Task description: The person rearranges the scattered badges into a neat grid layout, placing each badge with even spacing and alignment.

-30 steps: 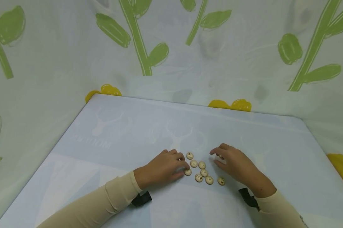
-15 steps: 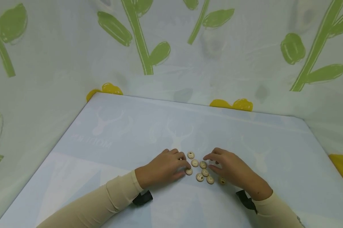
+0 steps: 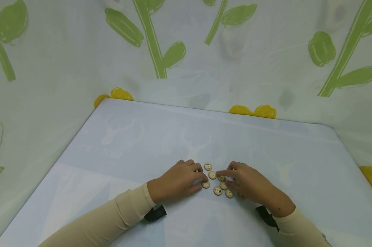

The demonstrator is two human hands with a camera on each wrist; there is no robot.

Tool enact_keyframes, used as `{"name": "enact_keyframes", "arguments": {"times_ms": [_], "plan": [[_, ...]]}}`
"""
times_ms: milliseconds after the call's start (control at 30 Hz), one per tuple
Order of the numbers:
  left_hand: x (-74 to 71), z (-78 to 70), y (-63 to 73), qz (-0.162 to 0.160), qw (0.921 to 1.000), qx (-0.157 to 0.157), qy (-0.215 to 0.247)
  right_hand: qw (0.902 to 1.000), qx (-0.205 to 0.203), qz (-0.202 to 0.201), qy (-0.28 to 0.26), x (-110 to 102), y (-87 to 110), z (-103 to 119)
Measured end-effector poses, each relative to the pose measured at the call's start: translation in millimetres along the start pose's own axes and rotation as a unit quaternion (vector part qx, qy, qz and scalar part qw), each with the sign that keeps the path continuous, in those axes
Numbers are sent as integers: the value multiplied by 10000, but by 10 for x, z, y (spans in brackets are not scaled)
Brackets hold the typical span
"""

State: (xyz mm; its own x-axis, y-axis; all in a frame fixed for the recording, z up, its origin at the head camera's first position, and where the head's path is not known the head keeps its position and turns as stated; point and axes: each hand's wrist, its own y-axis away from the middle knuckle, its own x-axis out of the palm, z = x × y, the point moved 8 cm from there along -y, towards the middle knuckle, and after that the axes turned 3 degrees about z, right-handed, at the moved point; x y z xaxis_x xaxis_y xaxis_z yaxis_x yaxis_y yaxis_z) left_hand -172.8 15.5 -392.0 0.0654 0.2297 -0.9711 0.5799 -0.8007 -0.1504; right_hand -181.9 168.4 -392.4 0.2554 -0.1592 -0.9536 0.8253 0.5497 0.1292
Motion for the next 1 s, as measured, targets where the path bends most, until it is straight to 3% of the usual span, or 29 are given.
{"name": "enact_keyframes", "arguments": {"times_ms": [300,633,900,1000], "plan": [[31,5,-6,229,9997,-50,-55,9999,-88,-83,-23,7,6,36],[54,0,0,136,9999,-20,-64,9999,65,-79,-136,23,-2,33],[33,-5,5,76,9999,-67,-24,9993,-137,-339,-85,15,8,50],[27,2,2,98,9999,-89,-24,9995,-39,-255,-155,23,-17,34]]}}
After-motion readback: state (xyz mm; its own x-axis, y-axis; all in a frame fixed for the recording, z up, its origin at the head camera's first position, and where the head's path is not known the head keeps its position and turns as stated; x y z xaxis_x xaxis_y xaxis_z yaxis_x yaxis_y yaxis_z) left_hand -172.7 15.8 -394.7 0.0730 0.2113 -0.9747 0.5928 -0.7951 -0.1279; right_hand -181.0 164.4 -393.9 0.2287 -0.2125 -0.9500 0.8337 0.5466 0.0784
